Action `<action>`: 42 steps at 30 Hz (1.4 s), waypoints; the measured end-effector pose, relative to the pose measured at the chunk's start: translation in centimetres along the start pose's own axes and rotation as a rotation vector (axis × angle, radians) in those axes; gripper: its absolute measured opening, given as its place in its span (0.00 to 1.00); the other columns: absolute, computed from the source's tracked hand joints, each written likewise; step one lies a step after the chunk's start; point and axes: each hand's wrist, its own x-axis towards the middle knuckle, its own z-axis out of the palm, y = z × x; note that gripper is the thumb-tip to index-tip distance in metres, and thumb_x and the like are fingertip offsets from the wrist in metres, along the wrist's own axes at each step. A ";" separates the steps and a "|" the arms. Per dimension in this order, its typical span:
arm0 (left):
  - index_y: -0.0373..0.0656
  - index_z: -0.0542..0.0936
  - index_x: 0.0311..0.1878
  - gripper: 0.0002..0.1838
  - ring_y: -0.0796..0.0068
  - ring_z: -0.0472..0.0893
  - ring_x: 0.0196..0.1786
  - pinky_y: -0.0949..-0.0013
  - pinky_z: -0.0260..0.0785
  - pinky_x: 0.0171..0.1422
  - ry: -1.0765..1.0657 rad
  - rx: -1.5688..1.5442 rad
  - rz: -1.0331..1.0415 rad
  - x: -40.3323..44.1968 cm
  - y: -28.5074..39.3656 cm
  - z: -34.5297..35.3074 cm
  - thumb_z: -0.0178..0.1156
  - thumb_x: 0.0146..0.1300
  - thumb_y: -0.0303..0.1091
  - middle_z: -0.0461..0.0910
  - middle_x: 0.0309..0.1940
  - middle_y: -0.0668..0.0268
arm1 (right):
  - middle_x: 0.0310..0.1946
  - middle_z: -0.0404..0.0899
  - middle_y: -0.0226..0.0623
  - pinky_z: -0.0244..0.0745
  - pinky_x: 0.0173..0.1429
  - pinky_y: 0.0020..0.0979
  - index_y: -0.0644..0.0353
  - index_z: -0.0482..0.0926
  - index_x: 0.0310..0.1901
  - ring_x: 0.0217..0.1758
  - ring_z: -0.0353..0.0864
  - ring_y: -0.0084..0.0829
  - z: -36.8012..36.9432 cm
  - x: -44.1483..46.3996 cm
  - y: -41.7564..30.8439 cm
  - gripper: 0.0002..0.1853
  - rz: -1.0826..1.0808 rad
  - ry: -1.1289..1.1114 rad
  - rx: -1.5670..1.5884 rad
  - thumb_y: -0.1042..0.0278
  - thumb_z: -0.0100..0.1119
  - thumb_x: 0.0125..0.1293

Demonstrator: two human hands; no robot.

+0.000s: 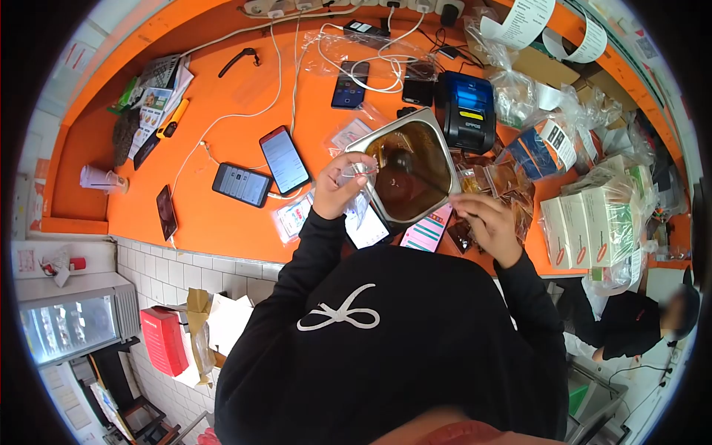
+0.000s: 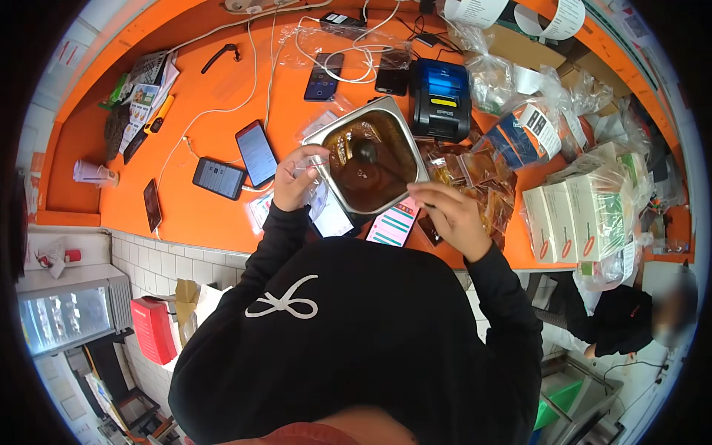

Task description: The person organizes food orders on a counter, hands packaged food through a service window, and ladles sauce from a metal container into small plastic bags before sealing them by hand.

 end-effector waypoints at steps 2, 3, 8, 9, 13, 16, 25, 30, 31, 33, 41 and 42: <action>0.33 0.73 0.46 0.23 0.88 0.70 0.30 0.86 0.58 0.32 -0.009 0.031 0.006 -0.1 -0.3 0.1 0.61 0.51 0.39 0.75 0.35 0.69 | 0.38 0.79 0.41 0.74 0.44 0.27 0.66 0.77 0.35 0.40 0.79 0.35 0.2 0.6 0.0 0.07 0.011 0.023 -0.031 0.83 0.52 0.55; 0.33 0.73 0.46 0.23 0.88 0.70 0.30 0.86 0.58 0.32 -0.012 0.063 0.016 -0.1 -0.4 0.1 0.61 0.51 0.39 0.75 0.35 0.69 | 0.38 0.78 0.41 0.74 0.44 0.27 0.66 0.76 0.34 0.40 0.79 0.35 0.3 0.7 0.2 0.06 0.005 0.040 -0.081 0.83 0.51 0.55; 0.33 0.73 0.46 0.23 0.88 0.70 0.30 0.86 0.58 0.32 0.012 0.060 0.028 -0.5 -0.5 0.2 0.62 0.51 0.39 0.75 0.35 0.69 | 0.36 0.78 0.40 0.72 0.43 0.27 0.67 0.75 0.34 0.38 0.78 0.34 0.3 -0.9 0.0 0.04 0.066 0.068 -0.101 0.79 0.49 0.60; 0.33 0.73 0.46 0.23 0.87 0.70 0.31 0.86 0.58 0.32 0.017 0.053 0.022 -0.6 -0.6 0.3 0.62 0.51 0.39 0.75 0.35 0.69 | 0.36 0.78 0.40 0.72 0.43 0.27 0.67 0.74 0.35 0.37 0.78 0.34 0.4 -1.3 0.0 0.05 0.114 0.074 -0.047 0.76 0.48 0.62; 0.33 0.73 0.46 0.22 0.87 0.71 0.32 0.86 0.59 0.33 0.031 0.046 0.037 -0.8 -1.0 0.7 0.61 0.51 0.38 0.75 0.36 0.69 | 0.36 0.77 0.43 0.72 0.44 0.28 0.68 0.72 0.37 0.35 0.78 0.32 2.4 -2.9 0.8 0.10 0.373 0.266 0.434 0.69 0.44 0.67; 0.34 0.73 0.45 0.22 0.86 0.72 0.34 0.85 0.61 0.36 0.040 0.052 0.106 -0.7 -0.6 1.1 0.61 0.51 0.38 0.75 0.36 0.68 | 0.38 0.76 0.46 0.73 0.46 0.29 0.68 0.71 0.39 0.36 0.78 0.32 4.8 -3.8 1.8 0.10 0.503 0.450 0.878 0.68 0.43 0.68; 0.33 0.74 0.45 0.23 0.83 0.73 0.37 0.82 0.62 0.42 0.040 -0.002 -0.013 -1.4 0.2 1.0 0.61 0.50 0.39 0.75 0.36 0.67 | 0.40 0.76 0.47 0.74 0.50 0.32 0.69 0.71 0.40 0.41 0.79 0.35 5.7 -2.7 1.6 0.10 0.488 0.567 1.080 0.71 0.43 0.68; 0.32 0.72 0.47 0.18 0.81 0.74 0.38 0.78 0.65 0.44 0.010 -0.126 0.039 -1.5 -0.2 1.0 0.59 0.53 0.29 0.75 0.38 0.65 | 0.41 0.77 0.43 0.74 0.48 0.29 0.68 0.75 0.38 0.43 0.79 0.34 1.7 -1.3 -1.3 0.07 0.154 0.258 0.342 0.75 0.49 0.63; 0.32 0.72 0.47 0.18 0.81 0.74 0.38 0.78 0.65 0.44 0.008 -0.127 0.038 -1.6 -0.3 0.9 0.59 0.53 0.29 0.75 0.38 0.65 | 0.41 0.78 0.41 0.74 0.47 0.28 0.67 0.76 0.38 0.44 0.79 0.34 1.1 -1.2 -1.6 0.06 0.047 0.168 0.103 0.76 0.50 0.62; 0.32 0.72 0.48 0.20 0.80 0.73 0.40 0.78 0.64 0.46 -0.006 -0.140 -0.027 -1.7 -0.3 0.7 0.60 0.52 0.29 0.75 0.39 0.65 | 0.40 0.78 0.41 0.74 0.47 0.27 0.66 0.77 0.38 0.43 0.79 0.34 0.6 -1.3 -1.5 0.07 0.036 0.144 0.026 0.76 0.51 0.61; 0.32 0.72 0.49 0.29 0.86 0.70 0.32 0.84 0.59 0.36 -0.001 0.010 0.023 -2.1 0.2 2.1 0.63 0.48 0.43 0.73 0.33 0.70 | 0.40 0.78 0.41 0.73 0.45 0.27 0.67 0.76 0.38 0.40 0.79 0.32 1.2 -4.0 1.4 0.07 0.168 0.168 -0.016 0.74 0.50 0.63; 0.32 0.72 0.49 0.29 0.86 0.70 0.32 0.83 0.59 0.36 -0.002 0.022 0.024 -2.2 0.3 2.2 0.63 0.48 0.43 0.73 0.33 0.70 | 0.39 0.78 0.42 0.73 0.45 0.27 0.68 0.74 0.38 0.40 0.79 0.32 1.7 -4.5 1.5 0.08 0.292 0.278 0.238 0.72 0.49 0.64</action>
